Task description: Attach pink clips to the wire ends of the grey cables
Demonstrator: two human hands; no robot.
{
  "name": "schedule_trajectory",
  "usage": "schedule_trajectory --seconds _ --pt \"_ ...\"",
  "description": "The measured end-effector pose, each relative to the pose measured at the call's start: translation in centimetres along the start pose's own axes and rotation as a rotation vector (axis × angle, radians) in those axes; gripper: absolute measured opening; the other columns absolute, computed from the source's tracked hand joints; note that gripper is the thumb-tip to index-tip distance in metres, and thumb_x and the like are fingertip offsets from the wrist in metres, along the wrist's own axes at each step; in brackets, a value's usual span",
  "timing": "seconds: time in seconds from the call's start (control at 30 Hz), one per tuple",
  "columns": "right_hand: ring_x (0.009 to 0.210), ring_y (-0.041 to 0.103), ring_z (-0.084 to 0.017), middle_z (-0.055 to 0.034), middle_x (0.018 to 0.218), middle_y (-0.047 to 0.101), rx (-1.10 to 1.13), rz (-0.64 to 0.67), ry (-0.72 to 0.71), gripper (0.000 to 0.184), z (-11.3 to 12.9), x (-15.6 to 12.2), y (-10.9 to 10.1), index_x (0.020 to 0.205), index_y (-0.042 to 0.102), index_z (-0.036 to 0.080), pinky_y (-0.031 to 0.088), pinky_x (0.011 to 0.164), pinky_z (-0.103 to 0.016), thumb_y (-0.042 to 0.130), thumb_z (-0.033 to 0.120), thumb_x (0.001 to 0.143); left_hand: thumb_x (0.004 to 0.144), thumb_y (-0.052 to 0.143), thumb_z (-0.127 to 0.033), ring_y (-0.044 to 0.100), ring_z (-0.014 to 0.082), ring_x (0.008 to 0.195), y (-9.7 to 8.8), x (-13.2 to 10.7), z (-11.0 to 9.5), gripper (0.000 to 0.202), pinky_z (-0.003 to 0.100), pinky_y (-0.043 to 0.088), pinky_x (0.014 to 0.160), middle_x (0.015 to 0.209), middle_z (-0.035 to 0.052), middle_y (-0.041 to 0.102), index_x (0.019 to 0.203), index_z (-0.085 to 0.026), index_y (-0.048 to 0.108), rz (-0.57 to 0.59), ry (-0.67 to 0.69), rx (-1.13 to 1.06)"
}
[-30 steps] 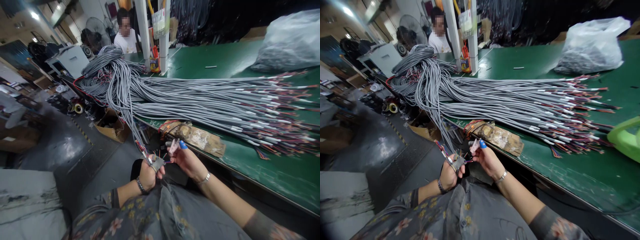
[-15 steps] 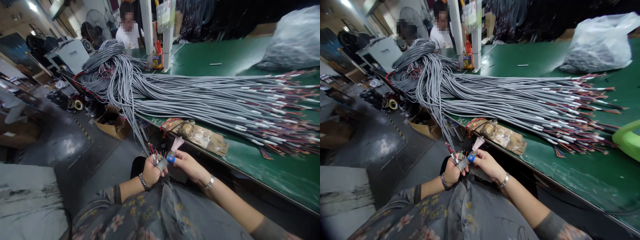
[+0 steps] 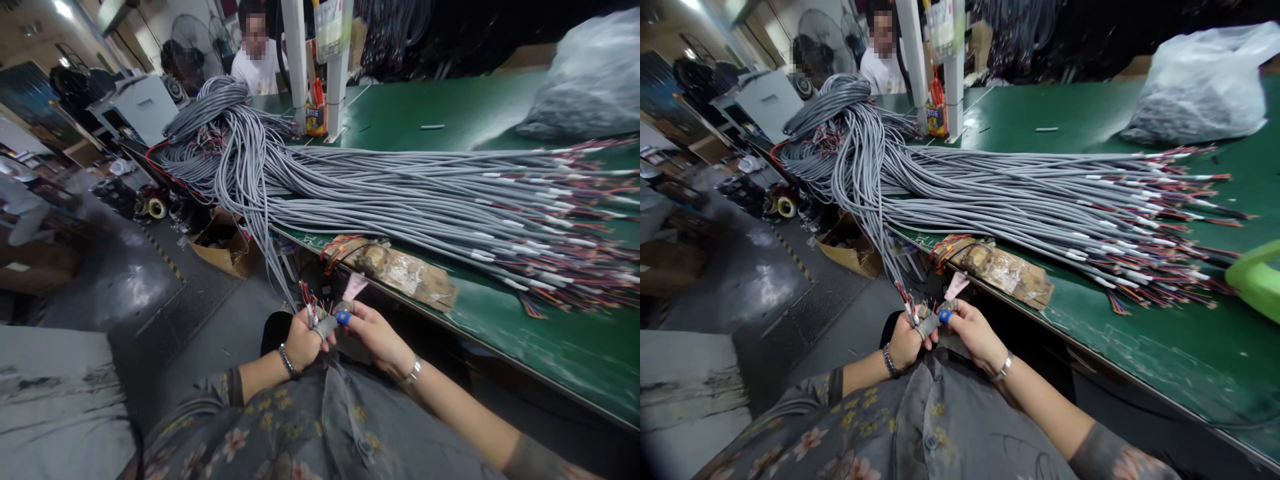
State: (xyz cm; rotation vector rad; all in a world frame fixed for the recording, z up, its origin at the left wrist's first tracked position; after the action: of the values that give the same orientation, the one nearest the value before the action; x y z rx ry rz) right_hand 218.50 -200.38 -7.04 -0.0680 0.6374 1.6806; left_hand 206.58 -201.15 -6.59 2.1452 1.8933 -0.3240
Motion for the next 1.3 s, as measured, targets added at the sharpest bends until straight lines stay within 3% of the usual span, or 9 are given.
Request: schedule_trajectory --seconds 0.13,0.4,0.6,0.8,1.07,1.3 --pt "0.053 0.046 -0.011 0.0018 0.058 0.058 0.009 0.061 0.01 0.044 -0.3 0.0 0.4 0.067 0.061 0.018 0.034 0.056 -0.027 0.086 0.05 0.049 0.059 0.075 -0.05 0.041 0.006 0.031 0.5 0.0 0.5 0.041 0.018 0.028 0.035 0.043 -0.0026 0.054 0.057 -0.018 0.049 0.111 -0.07 0.035" --pt "0.053 0.041 -0.009 0.003 0.056 0.054 -0.023 0.019 -0.001 0.045 0.0 0.0 -0.2 0.064 0.061 0.017 0.031 0.054 -0.026 0.088 0.048 0.045 0.057 0.074 -0.056 0.04 0.0056 0.03 0.1 0.0 0.2 0.046 0.018 0.026 0.033 0.041 -0.0014 0.054 0.053 -0.018 0.049 -0.002 -0.07 -0.068" --pt "0.058 0.048 -0.012 0.0002 0.064 0.06 -0.073 0.075 -0.041 0.048 0.7 0.3 0.3 0.072 0.062 0.016 0.033 0.056 -0.027 0.084 0.054 0.052 0.057 0.074 -0.054 0.041 0.006 0.03 0.2 0.1 0.1 0.044 0.018 0.025 0.033 0.04 -0.0008 0.054 0.052 -0.018 0.049 0.024 -0.065 -0.052" --pt "0.055 0.045 -0.01 0.0015 0.06 0.06 -0.044 0.074 -0.024 0.045 0.6 0.4 0.6 0.069 0.062 0.016 0.032 0.056 -0.027 0.087 0.048 0.049 0.058 0.073 -0.056 0.04 0.006 0.03 0.2 0.1 0.3 0.045 0.018 0.025 0.033 0.041 -0.0005 0.055 0.053 -0.018 0.05 0.032 -0.068 -0.048" --pt "0.054 0.042 -0.009 0.0028 0.057 0.057 0.053 -0.037 0.027 0.047 -0.1 0.5 -0.1 0.063 0.061 0.016 0.03 0.055 -0.025 0.088 0.049 0.043 0.057 0.074 -0.061 0.04 0.0057 0.029 -0.1 0.2 0.2 0.051 0.018 0.025 0.032 0.042 -0.0001 0.055 0.05 -0.017 0.05 -0.022 -0.06 -0.099" --pt "0.053 0.043 -0.009 0.0028 0.057 0.057 0.098 -0.005 0.091 0.05 -0.3 0.5 0.3 0.064 0.064 0.016 0.034 0.053 -0.025 0.09 0.049 0.036 0.052 0.077 -0.062 0.04 0.0056 0.028 0.0 0.2 0.0 0.052 0.018 0.026 0.031 0.041 -0.0012 0.054 0.05 -0.017 0.051 -0.022 -0.071 -0.121"
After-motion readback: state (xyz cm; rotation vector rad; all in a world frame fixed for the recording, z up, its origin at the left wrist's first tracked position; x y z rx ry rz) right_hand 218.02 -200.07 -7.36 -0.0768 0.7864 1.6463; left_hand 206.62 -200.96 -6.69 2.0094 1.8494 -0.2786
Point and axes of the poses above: each hand's wrist, its own x-axis towards the middle knuckle, its own y-axis out of the palm, z = x × y, the point moved 6 cm from there along x, towards the middle knuckle
